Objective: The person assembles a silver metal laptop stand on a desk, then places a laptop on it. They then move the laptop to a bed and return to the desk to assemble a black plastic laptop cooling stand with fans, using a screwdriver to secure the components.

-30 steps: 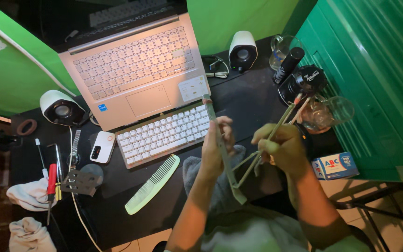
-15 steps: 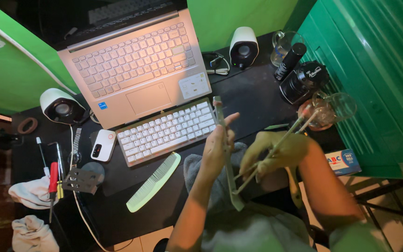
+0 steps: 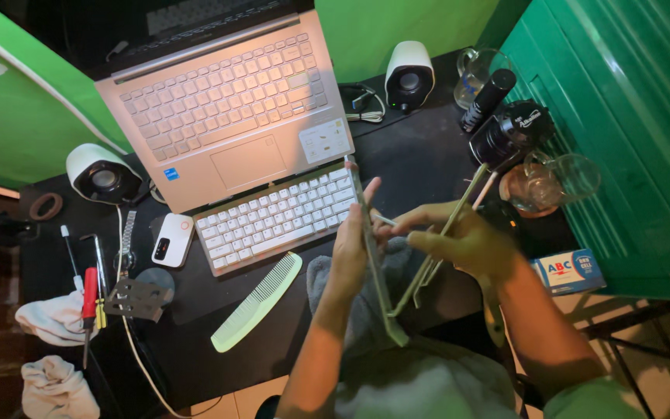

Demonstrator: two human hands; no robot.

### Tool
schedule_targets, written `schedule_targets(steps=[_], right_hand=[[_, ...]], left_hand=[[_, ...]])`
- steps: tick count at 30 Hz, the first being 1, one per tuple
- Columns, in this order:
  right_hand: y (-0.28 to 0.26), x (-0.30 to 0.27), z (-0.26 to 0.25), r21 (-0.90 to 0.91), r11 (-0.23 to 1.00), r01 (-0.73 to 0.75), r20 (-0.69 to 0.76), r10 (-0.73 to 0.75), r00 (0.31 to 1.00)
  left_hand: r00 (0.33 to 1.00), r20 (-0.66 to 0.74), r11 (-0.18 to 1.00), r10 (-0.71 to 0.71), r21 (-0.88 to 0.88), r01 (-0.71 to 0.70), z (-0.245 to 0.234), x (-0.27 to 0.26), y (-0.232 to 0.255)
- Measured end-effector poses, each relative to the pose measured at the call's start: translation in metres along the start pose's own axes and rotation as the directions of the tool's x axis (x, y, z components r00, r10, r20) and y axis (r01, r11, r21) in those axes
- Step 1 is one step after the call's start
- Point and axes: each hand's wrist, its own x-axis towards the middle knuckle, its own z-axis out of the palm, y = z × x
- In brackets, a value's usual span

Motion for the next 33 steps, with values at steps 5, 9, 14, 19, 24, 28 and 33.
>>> schedule_targets(steps=[5,9,14,19,24,28,33], right_hand=[[-0.026,-0.010,0.023,-0.093,0.948,0.305,-0.021,-0.308,0.951],[-0.037,-0.011,0.034,-0.037,0.978,0.207,-0.007,-0.207,0.978],[-0.037,-0.009,0.041,-0.034,0.956,0.291,-0.028,-0.291,0.956],[-0.035,-0.008,0.040,-0.062,0.940,0.335,-0.018,-0.336,0.942],[-0.038,-0.007,0.043,-0.123,0.919,0.376,-0.025,-0.381,0.924],[-0.040,-0.006,0.045,-0.178,0.881,0.438,-0.020,-0.448,0.894],[-0.043,-0.007,0.045,-0.234,0.866,0.441,-0.023,-0.459,0.888]], left_hand=[[0.999,-0.028,0.989,-0.021,0.143,0.025,0.000,-0.009,0.009],[0.999,0.016,0.979,0.037,0.198,-0.040,0.003,-0.011,0.010],[0.996,0.022,0.967,0.088,0.240,-0.091,0.004,-0.008,0.007],[0.995,0.025,0.971,0.093,0.217,-0.096,0.002,-0.006,0.006],[0.996,0.025,0.972,0.090,0.216,-0.093,0.000,-0.007,0.006],[0.995,0.027,0.976,0.092,0.195,-0.096,-0.001,-0.005,0.003],[0.995,0.019,0.982,0.096,0.165,-0.097,-0.003,-0.002,0.001]])
